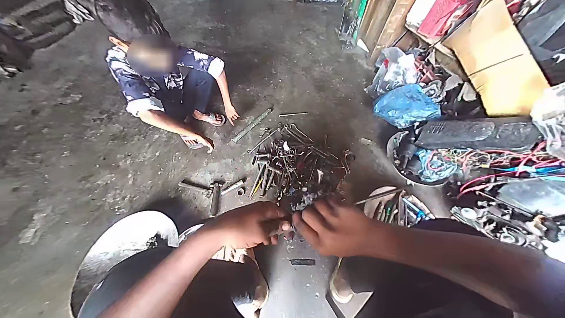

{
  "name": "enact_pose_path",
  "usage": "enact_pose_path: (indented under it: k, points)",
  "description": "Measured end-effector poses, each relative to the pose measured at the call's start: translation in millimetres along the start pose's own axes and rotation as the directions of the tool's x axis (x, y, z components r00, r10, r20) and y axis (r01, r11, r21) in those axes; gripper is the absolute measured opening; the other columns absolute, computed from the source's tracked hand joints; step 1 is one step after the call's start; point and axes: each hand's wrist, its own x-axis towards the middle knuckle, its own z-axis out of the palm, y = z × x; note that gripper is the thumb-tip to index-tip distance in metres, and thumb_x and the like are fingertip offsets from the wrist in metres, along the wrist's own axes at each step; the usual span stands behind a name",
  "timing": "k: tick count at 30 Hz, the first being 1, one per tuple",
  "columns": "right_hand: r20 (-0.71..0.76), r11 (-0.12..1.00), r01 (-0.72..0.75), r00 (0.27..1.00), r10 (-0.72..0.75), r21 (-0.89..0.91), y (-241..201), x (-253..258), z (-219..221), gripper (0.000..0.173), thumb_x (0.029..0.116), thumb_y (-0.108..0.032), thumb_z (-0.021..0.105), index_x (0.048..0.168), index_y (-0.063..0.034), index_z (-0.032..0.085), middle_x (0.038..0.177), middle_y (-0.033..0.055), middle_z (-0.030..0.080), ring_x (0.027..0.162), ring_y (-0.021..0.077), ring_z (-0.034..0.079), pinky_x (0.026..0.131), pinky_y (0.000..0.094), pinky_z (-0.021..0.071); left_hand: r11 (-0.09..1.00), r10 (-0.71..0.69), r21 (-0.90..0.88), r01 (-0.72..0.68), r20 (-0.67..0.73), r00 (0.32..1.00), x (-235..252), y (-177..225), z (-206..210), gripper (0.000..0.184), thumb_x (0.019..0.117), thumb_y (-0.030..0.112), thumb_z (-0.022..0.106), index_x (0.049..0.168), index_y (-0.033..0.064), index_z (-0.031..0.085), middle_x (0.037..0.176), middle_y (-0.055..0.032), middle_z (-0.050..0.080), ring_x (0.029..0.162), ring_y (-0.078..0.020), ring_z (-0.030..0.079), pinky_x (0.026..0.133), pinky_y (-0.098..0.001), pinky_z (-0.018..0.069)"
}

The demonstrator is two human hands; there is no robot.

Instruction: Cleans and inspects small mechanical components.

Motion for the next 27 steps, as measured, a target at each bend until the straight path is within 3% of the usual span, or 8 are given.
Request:
enact_pose_path:
  k: [3, 7, 11, 13, 15, 19, 24, 27]
  points:
    - [-0.008, 0.998, 0.050, 0.999, -0.050, -0.036, -4, -3, -5, 0.025, 0.1036, -0.006, 0.042, 0.107, -0.0039, 0.067, 0.080, 0.0096, 0.062, 0.063, 0.0258, 0.059, 0.050, 0.0367, 0.0479, 0.960, 0.079, -0.275, -0.050, 0.095, 0.992, 10, -11, 2, 0.019, 0.1046, 0.013, 0.053, 0.107, 0.0043, 0.069, 0.094, -0.0008, 0.073, 0.080, -0.0089, 0.070, 0.076, -0.0273, 0.0604]
    - [0.088, 0.934, -0.192, 0.981, 0.173, 0.301, 0, -16, 1, 0.017, 0.0995, -0.012, 0.053, 0.102, -0.0068, 0.069, 0.081, 0.0093, 0.065, 0.065, 0.0255, 0.065, 0.049, 0.0398, 0.0540, 0.979, 0.201, 0.108, -0.172, -0.392, 0.897, 17, -12, 35, 0.016, 0.0908, 0.022, 0.075, 0.104, 0.0127, 0.078, 0.088, 0.0053, 0.076, 0.077, -0.0026, 0.070, 0.073, -0.0245, 0.0600]
    - [0.712, -0.080, -0.720, 0.652, 0.261, 0.689, 18, -12, 9, 0.029, 0.1027, -0.027, 0.061, 0.080, -0.0101, 0.069, 0.071, -0.0041, 0.059, 0.066, 0.0037, 0.053, 0.063, 0.0254, 0.0435, 0.509, 0.637, 0.843, 0.174, -0.504, 0.583, 31, -2, 75, 0.019, 0.0996, 0.015, 0.056, 0.103, 0.0048, 0.072, 0.092, -0.0092, 0.075, 0.082, -0.0253, 0.073, 0.073, -0.0411, 0.0593]
    - [0.758, -0.266, -0.711, 0.623, 0.190, 0.651, 25, -13, 10, 0.027, 0.1021, -0.025, 0.063, 0.082, -0.0097, 0.072, 0.072, -0.0068, 0.062, 0.067, -0.0011, 0.054, 0.065, 0.0201, 0.0453, 0.382, 0.712, 0.894, 0.233, -0.446, 0.542, 34, 2, 75, 0.020, 0.1020, 0.009, 0.053, 0.103, 0.0007, 0.071, 0.091, -0.0123, 0.074, 0.081, -0.0282, 0.072, 0.071, -0.0411, 0.0586]
    - [0.634, 0.011, -0.658, 0.729, 0.259, 0.753, 26, -16, 12, 0.030, 0.1031, -0.027, 0.060, 0.080, -0.0097, 0.069, 0.068, -0.0049, 0.057, 0.063, 0.0019, 0.051, 0.059, 0.0227, 0.0414, 0.486, 0.646, 0.854, 0.188, -0.496, 0.581, 31, 3, 70, 0.019, 0.1012, 0.017, 0.056, 0.101, 0.0056, 0.071, 0.088, -0.0090, 0.074, 0.077, -0.0257, 0.072, 0.067, -0.0415, 0.0590]
    - [0.103, 0.869, -0.244, 0.970, 0.221, 0.430, 12, -27, 10, 0.017, 0.1010, -0.015, 0.054, 0.096, -0.0088, 0.068, 0.078, 0.0071, 0.063, 0.066, 0.0241, 0.065, 0.051, 0.0401, 0.0535, 0.949, 0.117, 0.316, -0.007, -0.331, 0.936, 19, 10, 34, 0.026, 0.1044, 0.037, 0.056, 0.104, 0.0166, 0.073, 0.083, 0.0030, 0.070, 0.073, -0.0096, 0.068, 0.070, -0.0354, 0.0601]
    - [0.015, 0.999, 0.022, 1.000, -0.023, 0.035, 0, -25, -4, 0.026, 0.1040, -0.005, 0.041, 0.108, -0.0036, 0.066, 0.079, 0.0093, 0.061, 0.064, 0.0261, 0.057, 0.053, 0.0375, 0.0461, 0.965, 0.026, -0.260, 0.034, 0.224, 0.974, 28, -6, 8, 0.026, 0.1094, 0.021, 0.045, 0.107, 0.0061, 0.066, 0.098, -0.0020, 0.072, 0.079, -0.0103, 0.069, 0.074, -0.0295, 0.0605]
    - [0.024, 0.999, 0.004, 1.000, -0.005, 0.049, -1, -31, -2, 0.024, 0.1034, -0.006, 0.041, 0.104, -0.0037, 0.065, 0.077, 0.0091, 0.058, 0.062, 0.0257, 0.055, 0.051, 0.0365, 0.0444, 0.968, 0.102, -0.237, -0.085, 0.057, 0.993, 37, -10, 19, 0.012, 0.0996, 0.013, 0.064, 0.101, 0.0071, 0.074, 0.089, 0.0005, 0.074, 0.076, -0.0069, 0.070, 0.071, -0.0265, 0.0611]
